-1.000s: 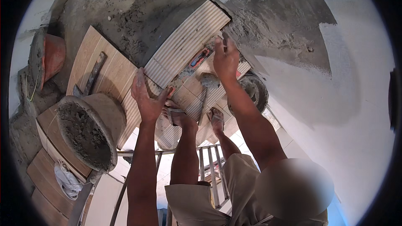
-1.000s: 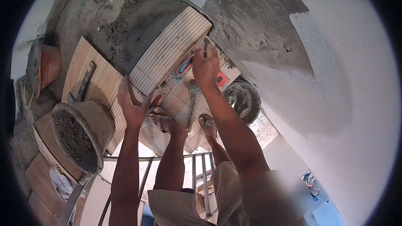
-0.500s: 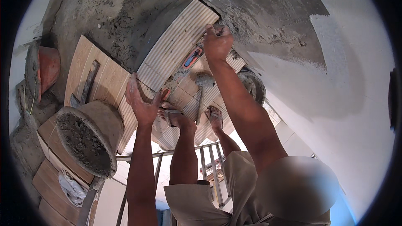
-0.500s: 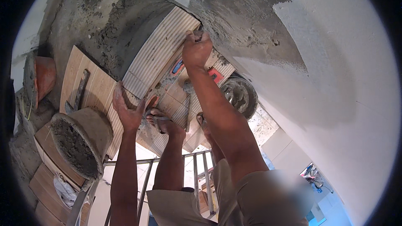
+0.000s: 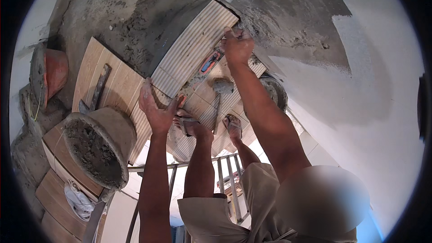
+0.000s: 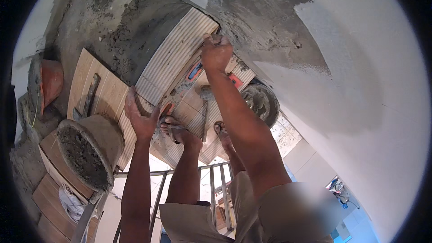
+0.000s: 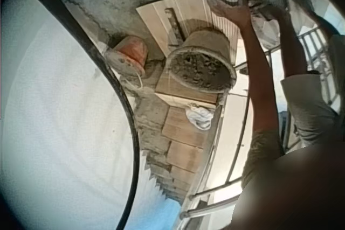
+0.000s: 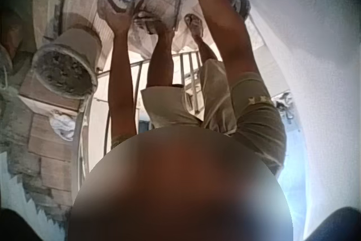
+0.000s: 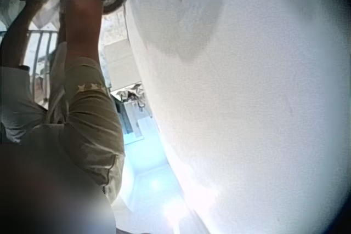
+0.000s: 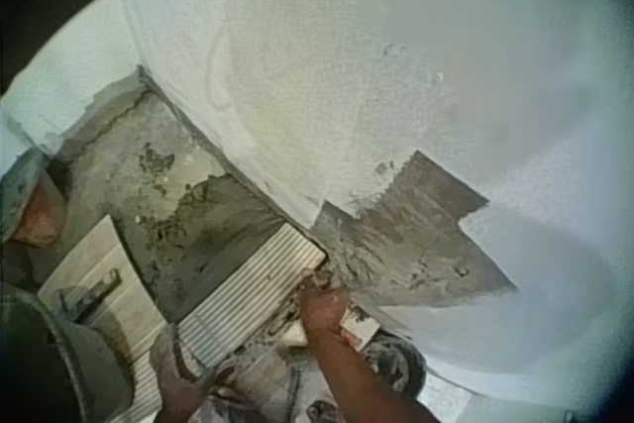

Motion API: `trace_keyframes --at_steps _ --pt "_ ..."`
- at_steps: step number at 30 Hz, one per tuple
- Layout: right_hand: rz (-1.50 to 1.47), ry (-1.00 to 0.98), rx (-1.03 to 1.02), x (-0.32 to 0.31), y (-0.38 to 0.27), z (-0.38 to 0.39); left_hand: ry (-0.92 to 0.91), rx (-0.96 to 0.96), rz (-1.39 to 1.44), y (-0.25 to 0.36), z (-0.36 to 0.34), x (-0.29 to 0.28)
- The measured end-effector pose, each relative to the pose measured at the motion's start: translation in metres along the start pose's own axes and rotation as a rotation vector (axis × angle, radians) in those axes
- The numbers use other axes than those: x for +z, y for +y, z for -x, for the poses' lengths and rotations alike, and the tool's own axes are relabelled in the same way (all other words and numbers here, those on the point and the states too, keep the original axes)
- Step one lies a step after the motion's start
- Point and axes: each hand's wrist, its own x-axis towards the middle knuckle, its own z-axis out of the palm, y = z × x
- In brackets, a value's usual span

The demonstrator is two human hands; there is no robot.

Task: Apply cement to the floor and back of a tile and then lay it down.

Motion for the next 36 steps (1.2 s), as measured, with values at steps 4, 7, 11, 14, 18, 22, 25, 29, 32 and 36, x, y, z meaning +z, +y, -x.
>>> trace_keyframes --at_steps 4,7,11,14,18,22,25,29,32,36 --pt "0.092 -0.044 -0.021 -0.001 -0.004 0.006 0.023 -0.009 0.025 -0.006 0.001 -0.002" --pt "0.191 -0.1 -0.106 -0.013 0.0 -0.007 0.034 -0.006 0.038 -0.002 -0.002 0.0" --pt "0.034 -0.086 0.045 -0.013 0.0 -0.01 0.022 -0.056 0.03 0.003 0.0 0.0" --pt "0.063 -0.122 0.047 -0.01 0.002 -0.009 0.038 -0.072 0.053 -0.001 0.001 -0.003" --pt "0.12 -0.114 0.04 -0.012 0.0 -0.009 0.036 -0.075 0.108 0.005 0.001 -0.003" --pt "0.075 -0.139 0.017 -0.012 -0.002 -0.01 0.008 -0.061 0.04 0.006 0.0 -0.003" --pt "0.06 -0.087 0.017 -0.008 -0.005 -0.007 0.01 -0.062 0.042 0.006 0.0 -0.003" --pt "0.072 -0.101 0.022 -0.008 -0.007 -0.006 -0.007 -0.066 0.04 0.003 0.0 -0.005" --pt "0.065 -0.11 0.004 -0.009 -0.002 -0.006 -0.011 -0.059 0.051 0.001 0.001 -0.005" --pt "0.077 -0.115 -0.011 -0.01 -0.001 -0.006 -0.011 -0.04 0.046 -0.002 0.003 -0.001"
